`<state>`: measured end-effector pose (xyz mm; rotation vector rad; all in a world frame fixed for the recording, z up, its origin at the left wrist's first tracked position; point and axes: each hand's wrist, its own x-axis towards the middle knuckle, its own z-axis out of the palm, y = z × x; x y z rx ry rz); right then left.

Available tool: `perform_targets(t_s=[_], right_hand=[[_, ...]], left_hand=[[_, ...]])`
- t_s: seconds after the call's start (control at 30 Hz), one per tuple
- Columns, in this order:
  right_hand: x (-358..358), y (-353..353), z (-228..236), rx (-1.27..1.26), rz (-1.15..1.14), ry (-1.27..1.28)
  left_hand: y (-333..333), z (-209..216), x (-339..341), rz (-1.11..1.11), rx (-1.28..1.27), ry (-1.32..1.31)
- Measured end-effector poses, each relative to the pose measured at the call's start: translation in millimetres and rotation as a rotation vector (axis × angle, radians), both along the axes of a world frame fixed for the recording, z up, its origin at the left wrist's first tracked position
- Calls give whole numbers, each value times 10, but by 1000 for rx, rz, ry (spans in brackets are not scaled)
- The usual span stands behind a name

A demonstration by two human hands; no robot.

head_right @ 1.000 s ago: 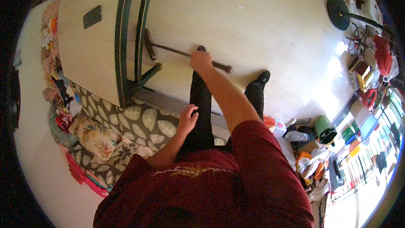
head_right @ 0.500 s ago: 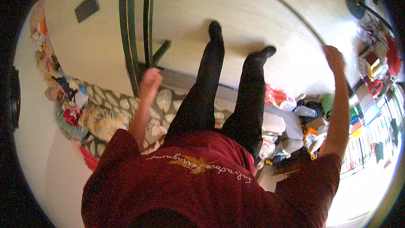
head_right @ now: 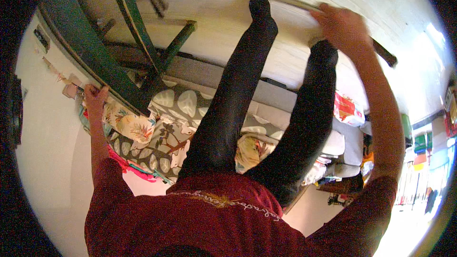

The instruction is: The person sweeps the floor using a broom and a dustpan, moving across the living area and into a smaller room to gather debris.

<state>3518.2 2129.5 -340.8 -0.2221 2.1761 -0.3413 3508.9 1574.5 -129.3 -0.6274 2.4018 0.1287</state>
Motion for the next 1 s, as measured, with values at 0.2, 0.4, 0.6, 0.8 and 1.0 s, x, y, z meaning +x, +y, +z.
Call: perform_targets(t_s=[0.2,0.4,0.6,0.8,1.0], right_hand=[[-193,-1830,-686,-358,278,82],[-246,-3116,-771,-546,424,135],[-480,-3545,-974,-561,379,310],[-521,-3621,-1098,-464,430,99],[-319,-3004,-1636,-622,506,48]], left_hand=[[0,17,-151,-49,56,-98],[114,68,-153,58,48,-128],[178,37,-148,40,-7,-143],[93,24,-110,39,38,-84],[99,41,-144,38,3,-128]])
